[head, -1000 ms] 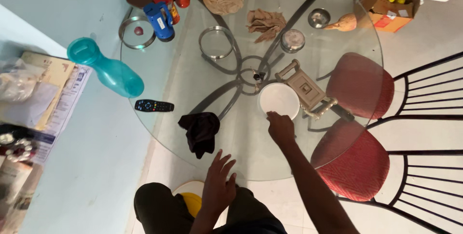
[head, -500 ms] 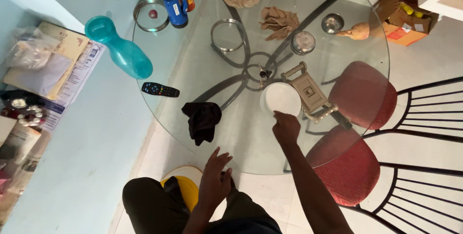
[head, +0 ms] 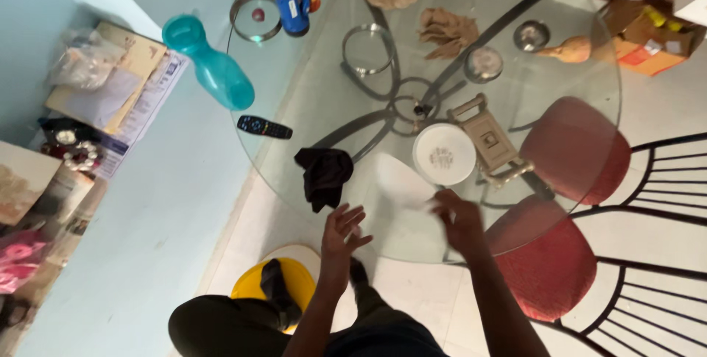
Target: The person wipes several white bowls and a spoon with a black cloth on a glass table. They then stack the cleaned items and place them on a shelf in a cabinet.
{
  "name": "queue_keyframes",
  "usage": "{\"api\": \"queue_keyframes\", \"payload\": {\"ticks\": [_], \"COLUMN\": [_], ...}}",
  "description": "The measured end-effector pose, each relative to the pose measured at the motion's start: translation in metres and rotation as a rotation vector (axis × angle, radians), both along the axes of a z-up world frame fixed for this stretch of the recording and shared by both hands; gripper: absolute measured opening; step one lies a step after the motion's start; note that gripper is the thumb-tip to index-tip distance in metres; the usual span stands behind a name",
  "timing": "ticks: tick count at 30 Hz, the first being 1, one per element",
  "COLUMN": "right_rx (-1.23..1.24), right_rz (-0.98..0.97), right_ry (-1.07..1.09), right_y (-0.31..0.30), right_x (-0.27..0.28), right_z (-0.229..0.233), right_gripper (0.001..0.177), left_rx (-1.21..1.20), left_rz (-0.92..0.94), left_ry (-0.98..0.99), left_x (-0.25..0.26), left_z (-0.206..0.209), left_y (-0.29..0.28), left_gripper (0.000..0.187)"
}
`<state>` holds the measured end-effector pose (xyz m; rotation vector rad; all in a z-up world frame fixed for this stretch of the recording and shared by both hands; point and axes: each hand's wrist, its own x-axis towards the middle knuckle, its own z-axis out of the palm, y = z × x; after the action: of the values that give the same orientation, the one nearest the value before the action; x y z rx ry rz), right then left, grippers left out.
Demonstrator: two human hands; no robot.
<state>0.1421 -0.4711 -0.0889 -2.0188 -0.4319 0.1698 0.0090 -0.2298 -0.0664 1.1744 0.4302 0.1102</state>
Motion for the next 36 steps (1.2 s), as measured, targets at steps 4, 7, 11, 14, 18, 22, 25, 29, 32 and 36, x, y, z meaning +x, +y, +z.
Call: {"api": "queue_keyframes", "payload": {"ticks": [4, 7, 11, 14, 18, 22, 25, 29, 32, 36], "right_rx": [-0.141, -0.070, -0.114, 0.014, 0.317, 0.018, -0.227, -0.423, -0.280, 0.503], "right_rz": [0.541, 0.659, 0.744, 0.771, 0.446, 0.309, 0.344, 0.390, 0.349, 0.208], "right_ry": [-0.620, -0.752, -0.823, -0.797, -0.536, -0.589, -0.689, -0.601, -0.540, 0.247], "right_y": [0.048, 0.075, 0.093, 0.105, 0.132, 0.177, 0.206, 0.222, 0.220, 0.209], "right_x": [-0.036, -0.052, -0.062, -0.055, -0.039, 0.000, 0.018, 0.029, 0.032, 0.040], "right_z": [0.034, 0.043, 0.046, 0.044, 0.016, -0.029, -0.070, -0.126, -0.134, -0.107], "right_gripper": [0.032, 0.032, 0.031, 0.030, 0.032, 0.052, 0.074, 0.054, 0.036, 0.030], "left_rx": [-0.763, -0.931, -0.902, -0.949, -0.913, -0.907, -0.740, -0.629, -0.803, -0.768], "left_rz": [0.277, 0.299, 0.288, 0.333, 0.465, 0.509, 0.493, 0.598, 0.595, 0.578], "left_ry": [0.199, 0.043, -0.183, -0.209, -0.255, -0.446, -0.613, -0.688, -0.775, -0.780], "left_x": [0.011, 0.003, -0.011, -0.020, -0.041, -0.075, -0.096, -0.120, -0.126, -0.132], "left_z": [0.000, -0.002, -0.018, -0.025, -0.025, -0.026, -0.029, -0.031, -0.023, -0.002], "left_y": [0.013, 0.021, 0.032, 0.046, 0.062, 0.083, 0.099, 0.114, 0.122, 0.122], "left_gripper": [0.077, 0.092, 0.094, 0.093, 0.090, 0.088, 0.088, 0.087, 0.085, 0.090]}}
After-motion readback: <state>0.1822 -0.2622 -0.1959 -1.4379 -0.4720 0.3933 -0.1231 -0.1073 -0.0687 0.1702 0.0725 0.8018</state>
